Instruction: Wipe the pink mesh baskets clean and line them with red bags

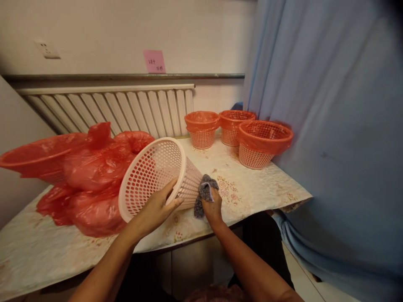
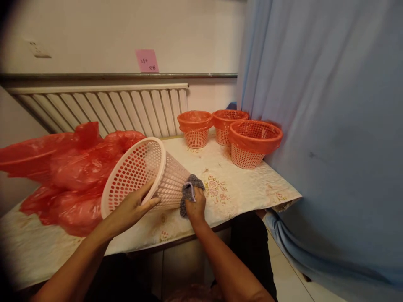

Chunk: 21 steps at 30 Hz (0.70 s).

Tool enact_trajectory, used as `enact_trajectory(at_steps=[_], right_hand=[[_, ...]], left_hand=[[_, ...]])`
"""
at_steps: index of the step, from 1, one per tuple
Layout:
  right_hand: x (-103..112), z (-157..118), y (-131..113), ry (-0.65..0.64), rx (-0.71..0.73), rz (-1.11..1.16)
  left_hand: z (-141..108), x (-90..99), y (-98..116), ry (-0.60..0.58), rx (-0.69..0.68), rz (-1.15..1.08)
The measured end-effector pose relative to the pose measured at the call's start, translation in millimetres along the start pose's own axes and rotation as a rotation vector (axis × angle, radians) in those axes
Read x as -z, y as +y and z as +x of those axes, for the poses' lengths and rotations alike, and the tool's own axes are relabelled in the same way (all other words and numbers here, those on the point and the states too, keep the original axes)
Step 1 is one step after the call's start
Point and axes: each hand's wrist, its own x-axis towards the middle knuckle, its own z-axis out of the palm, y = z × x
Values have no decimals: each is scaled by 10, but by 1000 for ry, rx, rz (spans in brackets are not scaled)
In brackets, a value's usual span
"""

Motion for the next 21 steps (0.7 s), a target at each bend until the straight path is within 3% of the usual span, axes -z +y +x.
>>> enact_trajectory(at_steps=[5, 9, 12, 15, 18, 21], right_hand=[[130, 38, -776, -76, 190, 176], [180, 165, -1017, -112, 290, 106], [133, 329, -809, -87, 273, 48], [75, 440, -377, -26, 165, -7], [44, 404, 39, -36, 73, -79], [14, 260, 229, -54, 41, -115]], left_hand=[[39, -44, 9, -51, -87, -79], [-25, -59, -67, -95, -98, -87], [-125, -49, -152, -119, -71, -78], [-258, 0, -254, -158, -31, -52], [-359, 70, -327, -187, 12, -4], [-361, 108, -291, -171, 34, 49]])
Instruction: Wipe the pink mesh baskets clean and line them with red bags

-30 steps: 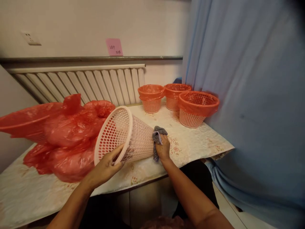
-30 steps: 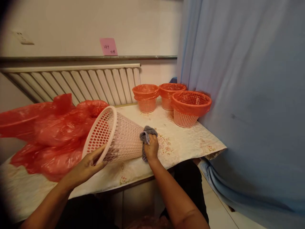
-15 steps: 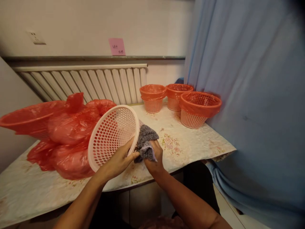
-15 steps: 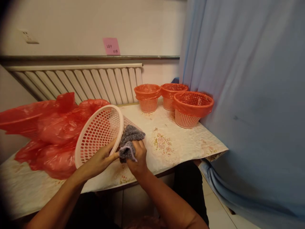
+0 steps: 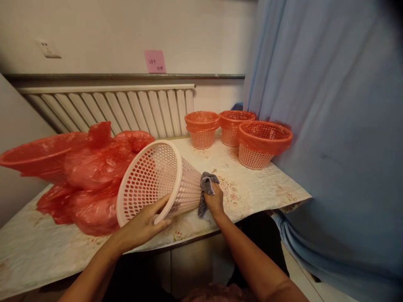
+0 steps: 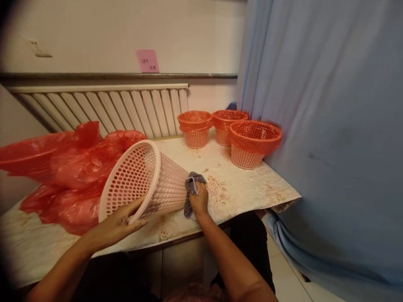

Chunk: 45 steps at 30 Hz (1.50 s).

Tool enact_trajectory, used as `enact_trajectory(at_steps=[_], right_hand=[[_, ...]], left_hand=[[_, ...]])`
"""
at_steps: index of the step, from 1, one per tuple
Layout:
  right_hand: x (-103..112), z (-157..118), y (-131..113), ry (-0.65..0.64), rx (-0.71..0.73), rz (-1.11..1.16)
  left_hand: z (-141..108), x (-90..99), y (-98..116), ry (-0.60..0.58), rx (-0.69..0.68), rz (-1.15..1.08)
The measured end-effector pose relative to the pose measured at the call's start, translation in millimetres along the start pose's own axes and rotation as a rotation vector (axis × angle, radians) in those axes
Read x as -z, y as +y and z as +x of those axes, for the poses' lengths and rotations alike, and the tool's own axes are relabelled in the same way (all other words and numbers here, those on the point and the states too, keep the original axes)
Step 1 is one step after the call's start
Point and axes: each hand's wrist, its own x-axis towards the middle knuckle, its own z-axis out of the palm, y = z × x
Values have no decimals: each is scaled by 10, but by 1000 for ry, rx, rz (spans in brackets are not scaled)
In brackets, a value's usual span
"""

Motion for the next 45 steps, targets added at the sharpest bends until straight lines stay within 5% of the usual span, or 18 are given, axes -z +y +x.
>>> enact_trajectory(at_steps=[7, 13, 17, 20, 23, 27, 33, 36, 39, 45], right_hand=[[-82, -252, -99, -24, 5, 21], [-65, -292, -107, 4, -47, 49], [74, -245, -598, 120, -45, 233], [244, -187, -1071, 29, 146, 313], [326, -84, -1264, -44, 294, 196], [192, 121, -909, -50, 326, -12], [-67, 107, 40, -34, -42, -70], [-86, -47, 169, -23, -90, -46], [-15, -160, -130, 15, -70, 22], [303, -155, -1209, -70, 209, 281]], left_hand=[[251, 21, 381, 164, -37, -117], [299, -27, 329, 120, -73, -163], [351, -101, 268, 153, -115, -166], [406, -142, 241, 136, -140, -173], [405, -155, 183, 107, -151, -137], [300, -138, 46, 129, -127, -90], [150, -111, -109, 90, -68, -73], [145, -117, -127, 44, -82, -61], [164, -118, -114, 30, -87, -70], [189, -120, -59, 43, -77, -85]])
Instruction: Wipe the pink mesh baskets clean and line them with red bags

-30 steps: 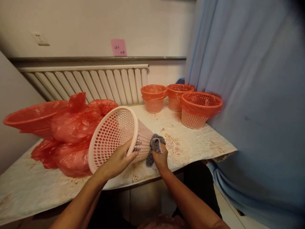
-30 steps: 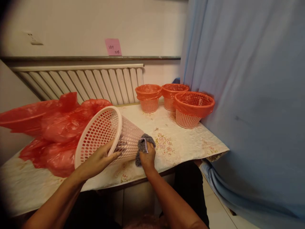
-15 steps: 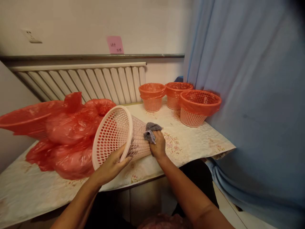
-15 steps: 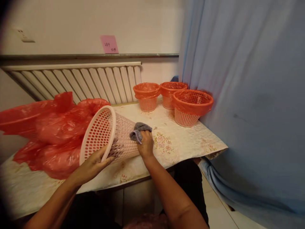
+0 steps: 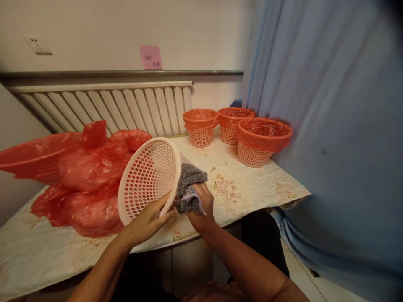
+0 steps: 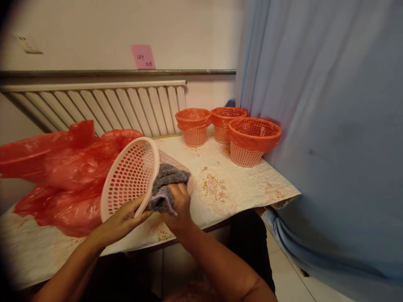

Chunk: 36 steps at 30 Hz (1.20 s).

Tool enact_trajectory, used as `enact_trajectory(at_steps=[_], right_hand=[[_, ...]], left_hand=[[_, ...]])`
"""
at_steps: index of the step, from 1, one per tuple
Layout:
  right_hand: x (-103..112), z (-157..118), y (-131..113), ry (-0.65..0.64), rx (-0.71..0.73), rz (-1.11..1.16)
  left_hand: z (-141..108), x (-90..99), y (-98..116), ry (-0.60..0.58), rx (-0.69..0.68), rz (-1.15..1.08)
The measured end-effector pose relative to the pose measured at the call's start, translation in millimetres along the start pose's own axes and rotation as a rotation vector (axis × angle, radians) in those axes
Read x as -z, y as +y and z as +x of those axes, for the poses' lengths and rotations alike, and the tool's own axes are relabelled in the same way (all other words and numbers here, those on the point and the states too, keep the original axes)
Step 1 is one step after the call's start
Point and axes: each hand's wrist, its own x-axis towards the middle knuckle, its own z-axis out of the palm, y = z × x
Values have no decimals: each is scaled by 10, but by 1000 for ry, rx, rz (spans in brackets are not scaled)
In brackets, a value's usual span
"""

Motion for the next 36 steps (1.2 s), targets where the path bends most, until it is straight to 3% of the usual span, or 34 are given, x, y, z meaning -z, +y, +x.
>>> enact_trajectory(at_steps=[2, 4, 10, 14, 19, 22, 25, 31, 33, 36], right_hand=[[2, 129, -120, -22, 32, -43], [-10, 273, -48, -11, 28, -114], [3, 498, 612, -8, -46, -254], [36, 310, 745, -11, -153, -303], [-36, -2, 526, -48, -119, -363], [-48, -116, 479, -41, -100, -366], [7, -200, 650, -29, -102, -342], [78, -353, 1188, 104, -337, -279], [34, -363, 1118, 142, -353, -264], [-42, -301, 662, 147, -245, -145]], left_hand=[[-9, -8, 5, -8, 13, 3], [-35, -11, 1, -19, 25, 7], [-242, 68, -72, -82, 61, 21], [-346, 150, -71, -69, 146, -6], [-185, 225, 169, 182, 283, -158], [-64, 248, 311, 248, 290, -328], [-41, 210, 357, 208, 231, -385], [-115, 63, 280, 139, 130, -250], [-106, 52, 260, 148, 127, -233], [-55, 54, 258, 136, 94, -235]])
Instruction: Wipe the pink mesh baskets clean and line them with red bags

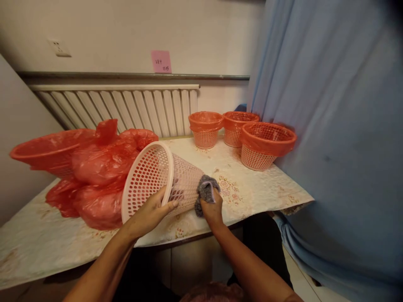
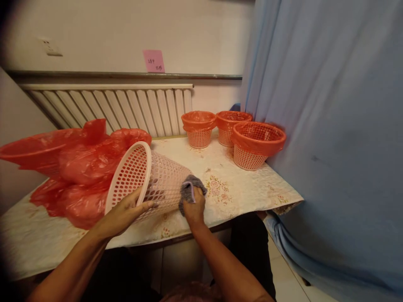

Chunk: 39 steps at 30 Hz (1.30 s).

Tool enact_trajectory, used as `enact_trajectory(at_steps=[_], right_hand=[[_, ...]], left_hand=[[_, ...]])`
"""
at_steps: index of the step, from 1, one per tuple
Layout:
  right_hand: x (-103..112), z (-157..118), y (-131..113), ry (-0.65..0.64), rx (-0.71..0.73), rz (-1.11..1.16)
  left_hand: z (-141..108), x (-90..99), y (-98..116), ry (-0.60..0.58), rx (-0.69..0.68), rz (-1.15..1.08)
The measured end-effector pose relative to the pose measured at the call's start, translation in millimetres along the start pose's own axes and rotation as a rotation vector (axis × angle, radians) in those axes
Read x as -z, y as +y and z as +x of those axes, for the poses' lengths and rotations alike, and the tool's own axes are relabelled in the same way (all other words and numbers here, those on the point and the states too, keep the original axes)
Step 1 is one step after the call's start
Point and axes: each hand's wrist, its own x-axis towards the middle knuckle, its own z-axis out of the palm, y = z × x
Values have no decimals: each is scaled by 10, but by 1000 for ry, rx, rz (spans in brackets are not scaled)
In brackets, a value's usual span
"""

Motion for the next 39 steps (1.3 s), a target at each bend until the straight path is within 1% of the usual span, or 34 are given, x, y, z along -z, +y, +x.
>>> enact_trajectory(at_steps=[2, 4, 6, 7, 9, 11, 13, 14, 16, 18, 20, 21, 23, 25, 27, 30, 32, 33, 35, 37, 39], right_hand=[[31, -26, -422, -100, 141, 92], [69, -23, -785, -167, 231, 143], [82, 27, -990, -211, 331, 147], [74, 72, -1020, -230, 381, 124], [30, 200, -945, -256, 441, 18], [-27, 355, -727, -250, 421, -125], [-61, 496, -422, -215, 332, -224], [-61, 548, -256, -197, 282, -238], [-22, 601, 63, -117, 185, -215], [49, 575, 313, -58, 102, -204], [115, 477, 435, -27, 44, -217], [137, 408, 436, -17, 31, -224], [153, 253, 311, -15, 49, -212], [144, 108, 46, -52, 107, -158], [133, 14, -293, -121, 182, -74], [132, 27, -753, -191, 304, 17], [127, 141, -923, -215, 405, 36], [118, 221, -955, -223, 445, 24], [89, 405, -915, -229, 470, -39], [61, 581, -775, -218, 420, -115], [53, 703, -593, -198, 348, -165]], left_hand=[[40, -9, 18, -17, -15, -9], [68, -18, 37, -37, -22, -23], [74, -20, 44, -42, -19, -29], [69, -16, 39, -37, -17, -22], [46, 2, 13, -9, -2, 1], [14, 27, -31, 12, 32, 19], [-17, 51, -78, 25, 67, 6], [-29, 59, -98, 29, 80, -4], [-44, 67, -126, 30, 84, -21], [-46, 61, -138, 15, 79, -16], [-36, 47, -134, -4, 64, -3], [-28, 38, -128, -12, 57, 4], [-8, 20, -107, -22, 46, 16], [14, 4, -79, -25, 35, 28], [34, -12, -50, -24, 16, 44], [54, -34, -29, -49, -18, 66], [55, -39, -38, -67, -17, 92], [51, -36, -51, -71, -14, 113], [31, -15, -93, -72, -18, 158], [-5, 26, -147, -97, -36, 197], [-49, 78, -194, -146, -45, 223]])
